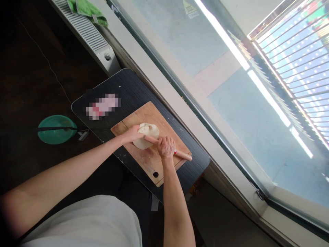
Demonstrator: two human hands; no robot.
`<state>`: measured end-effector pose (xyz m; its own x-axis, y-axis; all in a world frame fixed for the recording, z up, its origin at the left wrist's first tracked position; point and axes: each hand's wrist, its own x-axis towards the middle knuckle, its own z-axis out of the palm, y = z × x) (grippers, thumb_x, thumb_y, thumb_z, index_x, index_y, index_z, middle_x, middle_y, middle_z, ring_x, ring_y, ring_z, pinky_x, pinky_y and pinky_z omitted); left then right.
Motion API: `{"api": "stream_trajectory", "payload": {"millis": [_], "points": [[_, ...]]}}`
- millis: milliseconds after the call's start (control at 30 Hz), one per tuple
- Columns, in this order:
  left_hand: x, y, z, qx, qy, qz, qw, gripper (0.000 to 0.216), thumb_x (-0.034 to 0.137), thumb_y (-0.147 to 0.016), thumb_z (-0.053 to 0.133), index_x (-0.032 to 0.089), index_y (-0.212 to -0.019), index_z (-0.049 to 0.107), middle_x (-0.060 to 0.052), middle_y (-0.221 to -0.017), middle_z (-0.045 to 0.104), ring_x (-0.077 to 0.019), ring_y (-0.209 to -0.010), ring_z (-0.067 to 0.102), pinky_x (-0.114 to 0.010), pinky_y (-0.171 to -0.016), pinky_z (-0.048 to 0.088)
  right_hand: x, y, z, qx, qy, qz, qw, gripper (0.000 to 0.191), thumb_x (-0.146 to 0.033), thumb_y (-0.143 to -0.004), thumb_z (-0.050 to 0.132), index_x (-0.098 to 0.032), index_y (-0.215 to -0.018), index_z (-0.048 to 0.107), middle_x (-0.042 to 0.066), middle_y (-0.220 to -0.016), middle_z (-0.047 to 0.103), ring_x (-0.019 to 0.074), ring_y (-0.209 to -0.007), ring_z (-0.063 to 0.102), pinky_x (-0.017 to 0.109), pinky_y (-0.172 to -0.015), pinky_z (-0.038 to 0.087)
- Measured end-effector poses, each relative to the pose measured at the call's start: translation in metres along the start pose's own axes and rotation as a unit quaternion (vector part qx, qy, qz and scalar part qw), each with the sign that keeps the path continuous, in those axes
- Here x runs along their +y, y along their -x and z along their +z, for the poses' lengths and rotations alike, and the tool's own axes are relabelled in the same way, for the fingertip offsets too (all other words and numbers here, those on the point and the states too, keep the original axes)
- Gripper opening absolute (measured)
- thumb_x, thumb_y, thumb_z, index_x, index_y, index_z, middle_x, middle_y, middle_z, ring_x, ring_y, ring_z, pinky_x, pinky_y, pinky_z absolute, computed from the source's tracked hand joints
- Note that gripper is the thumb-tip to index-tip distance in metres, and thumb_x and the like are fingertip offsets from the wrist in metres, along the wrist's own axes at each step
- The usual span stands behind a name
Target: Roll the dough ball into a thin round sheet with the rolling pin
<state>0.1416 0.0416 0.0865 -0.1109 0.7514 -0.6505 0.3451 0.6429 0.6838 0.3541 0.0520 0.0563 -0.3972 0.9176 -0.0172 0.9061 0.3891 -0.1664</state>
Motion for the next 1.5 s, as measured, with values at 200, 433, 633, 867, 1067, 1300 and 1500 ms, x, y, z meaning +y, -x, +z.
{"api": "stream_trajectory", "payload": {"millis": [200, 433, 633, 867, 1067, 1300, 1500], "points": [[-0.003, -0.002, 0.004, 0.03, -0.055, -0.016, 0.998, 0.045, 0.014, -0.072, 0.066, 0.016, -0.117, 0.068, -0.008, -0.106, 0.075, -0.024, -0.105, 0.068, -0.025, -0.084, 0.053, -0.041, -0.017, 0.009, 0.058, -0.059, 0.092, 0.992, 0.025, -0.019, -0.092, 0.041, -0.015, -0.103, 0.063, 0.014, -0.111, 0.062, 0.0249, -0.105, 0.052, 0.04, -0.093, 0.041], [-0.011, -0.007, 0.005, 0.031, -0.062, -0.042, 0.997, 0.041, 0.013, -0.075, 0.064, 0.016, -0.115, 0.069, -0.009, -0.105, 0.075, -0.025, -0.104, 0.068, -0.027, -0.084, 0.053, -0.037, -0.045, 0.016, 0.036, -0.064, 0.044, 0.996, 0.048, -0.02, -0.09, 0.038, -0.005, -0.134, 0.05, 0.022, -0.14, 0.049, 0.0298, -0.135, 0.037, 0.052, -0.112, 0.031], [-0.009, -0.006, 0.005, 0.025, -0.045, -0.046, 0.998, 0.04, 0.019, -0.076, 0.066, 0.014, -0.115, 0.069, -0.009, -0.106, 0.075, -0.0246, -0.101, 0.069, -0.026, -0.08, 0.053, -0.033, -0.028, 0.016, -0.001, -0.056, -0.015, 0.998, 0.053, -0.024, -0.093, 0.037, -0.006, -0.142, 0.046, 0.02, -0.145, 0.048, 0.0295, -0.143, 0.031, 0.052, -0.115, 0.03], [-0.016, -0.008, 0.007, 0.025, -0.043, -0.05, 0.998, 0.035, 0.021, -0.079, 0.064, 0.015, -0.113, 0.07, -0.009, -0.103, 0.075, -0.0241, -0.099, 0.069, -0.027, -0.078, 0.053, -0.026, -0.039, 0.018, 0.015, -0.042, 0.005, 0.999, 0.056, -0.021, -0.092, 0.035, -0.001, -0.144, 0.043, 0.024, -0.148, 0.044, 0.0301, -0.145, 0.029, 0.054, -0.115, 0.03], [-0.013, -0.007, 0.005, 0.027, -0.049, -0.053, 0.997, 0.037, 0.023, -0.079, 0.065, 0.016, -0.115, 0.069, -0.009, -0.105, 0.075, -0.0241, -0.1, 0.069, -0.026, -0.078, 0.053, -0.025, -0.041, 0.017, 0.021, -0.036, 0.007, 0.999, 0.058, -0.024, -0.092, 0.036, -0.002, -0.145, 0.04, 0.024, -0.15, 0.042, 0.0316, -0.145, 0.027, 0.058, -0.116, 0.026], [-0.005, -0.003, 0.002, 0.019, -0.053, -0.058, 0.997, 0.039, 0.02, -0.078, 0.064, 0.013, -0.116, 0.068, -0.01, -0.107, 0.075, -0.0233, -0.099, 0.07, -0.025, -0.078, 0.052, -0.029, -0.03, 0.018, 0.017, -0.044, -0.026, 0.999, 0.055, -0.025, -0.093, 0.035, -0.003, -0.143, 0.044, 0.021, -0.144, 0.049, 0.0287, -0.143, 0.031, 0.051, -0.116, 0.029], [-0.004, -0.002, 0.002, 0.027, -0.053, -0.066, 0.996, 0.037, 0.025, -0.081, 0.062, 0.013, -0.115, 0.068, -0.012, -0.108, 0.074, -0.026, -0.101, 0.069, -0.028, -0.078, 0.053, -0.024, -0.051, 0.015, 0.027, -0.024, 0.025, 0.999, 0.057, -0.025, -0.093, 0.035, -0.003, -0.145, 0.04, 0.023, -0.15, 0.041, 0.0304, -0.144, 0.029, 0.054, -0.115, 0.027]]}}
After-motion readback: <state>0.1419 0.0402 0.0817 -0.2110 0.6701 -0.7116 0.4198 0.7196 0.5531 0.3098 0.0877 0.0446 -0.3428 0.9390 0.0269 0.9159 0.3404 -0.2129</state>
